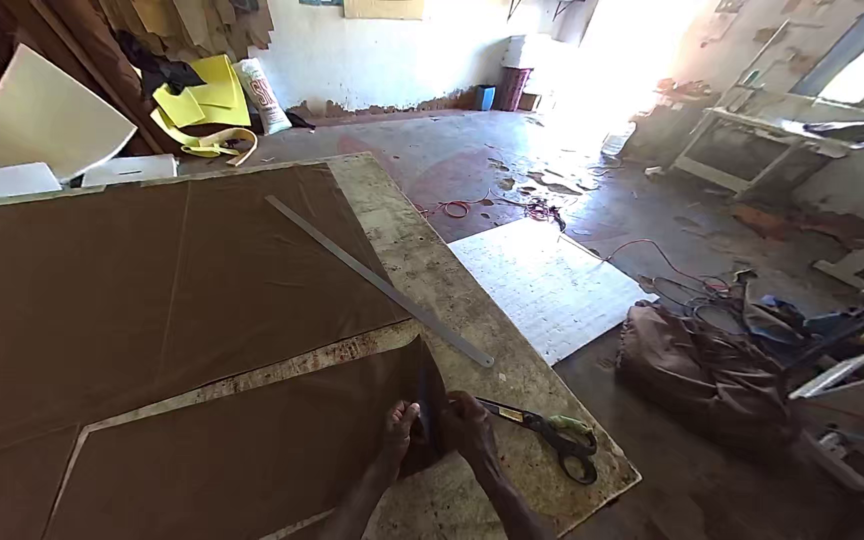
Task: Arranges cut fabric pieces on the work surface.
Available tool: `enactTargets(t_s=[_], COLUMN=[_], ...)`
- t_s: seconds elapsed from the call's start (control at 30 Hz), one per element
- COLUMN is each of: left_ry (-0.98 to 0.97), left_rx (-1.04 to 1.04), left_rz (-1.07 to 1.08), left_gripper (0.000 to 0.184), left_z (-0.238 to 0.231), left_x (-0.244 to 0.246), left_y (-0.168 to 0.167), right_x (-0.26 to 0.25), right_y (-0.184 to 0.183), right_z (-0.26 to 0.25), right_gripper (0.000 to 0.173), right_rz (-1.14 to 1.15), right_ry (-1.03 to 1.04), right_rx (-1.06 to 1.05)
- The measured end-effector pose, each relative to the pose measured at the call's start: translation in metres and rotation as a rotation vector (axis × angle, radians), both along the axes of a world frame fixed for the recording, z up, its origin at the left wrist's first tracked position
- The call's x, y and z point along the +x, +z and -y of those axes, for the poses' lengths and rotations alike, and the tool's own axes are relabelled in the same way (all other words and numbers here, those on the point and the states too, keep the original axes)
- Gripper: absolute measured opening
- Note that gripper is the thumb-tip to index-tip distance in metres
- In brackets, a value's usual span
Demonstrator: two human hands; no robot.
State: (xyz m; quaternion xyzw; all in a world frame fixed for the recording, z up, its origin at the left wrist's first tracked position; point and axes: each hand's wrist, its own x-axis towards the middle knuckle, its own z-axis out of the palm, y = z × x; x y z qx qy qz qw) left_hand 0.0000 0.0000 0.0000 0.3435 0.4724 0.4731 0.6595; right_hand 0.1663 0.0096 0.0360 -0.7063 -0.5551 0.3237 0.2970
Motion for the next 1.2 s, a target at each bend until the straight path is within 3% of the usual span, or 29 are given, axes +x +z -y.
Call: enactTargets(t_s=[0.1, 0.23, 0.3, 0.37, 0.4, 0.5, 0.57, 0.67, 0.77, 0.87, 0.97, 1.07, 1.2], left_ry=[0.066, 0.001, -0.016, -0.003, -0.010, -0.066, -0.057, 0.035, 0.165, 0.111, 0.026, 0.070, 0.146], left_rx=[0.047, 0.108, 0.158, 0.239, 0.286, 0.380, 0.408, 0.342, 0.309, 0.365, 0.392, 0.393, 0.401], left_rz=[-0.025, -0.064, -0.061, -0.108, -0.153, -0.384, -0.659, -1.059, -1.240, -1.281, -1.349, -1.361, -1.370], left_gripper=[0.027, 0.027, 0.029, 0.033, 0.040, 0.095, 0.105, 0.080, 0.056, 0.070, 0.082, 0.062, 0.049], left_z=[-0.001, -0.001, 0.003, 0.014, 0.024, 0.061, 0.081, 0.102, 0.119, 0.139, 0.154, 0.162, 0.168], left_x=[-0.005, -0.011, -0.017, -0.027, -0.034, -0.062, -0.082, -0.120, -0.174, -0.227, -0.249, -0.256, -0.267], left_y=[0.002, 0.022, 0.033, 0.042, 0.046, 0.041, 0.024, 0.004, -0.011, -0.017, -0.012, -0.015, -0.026], right_x=[0.004, -0.009, -0.018, -0.025, -0.028, -0.040, -0.052, -0.075, -0.095, -0.112, -0.128, -0.140, -0.143], right_y=[0.009, 0.016, 0.016, 0.024, 0.030, 0.046, 0.059, 0.092, 0.127, 0.157, 0.184, 0.203, 0.224], right_z=[0.012, 0.006, -0.008, -0.027, -0.036, -0.060, -0.071, -0.081, -0.087, -0.092, -0.093, -0.091, -0.090], right_gripper=[0.040, 0.067, 0.056, 0.030, 0.024, 0.025, 0.025, 0.021, 0.017, 0.019, 0.020, 0.018, 0.017], right_rz=[0.207, 0.250, 0.252, 0.237, 0.235, 0.261, 0.268, 0.286, 0.241, 0.208, 0.202, 0.179, 0.166], right_ry=[0.091, 0.565, 0.695, 0.754, 0.787, 0.897, 0.937, 0.949, 0.937, 0.937, 0.946, 0.931, 0.896], right_rx=[0.230, 0.306, 0.326, 0.307, 0.295, 0.327, 0.414, 0.527, 0.625, 0.682, 0.750, 0.822, 0.862])
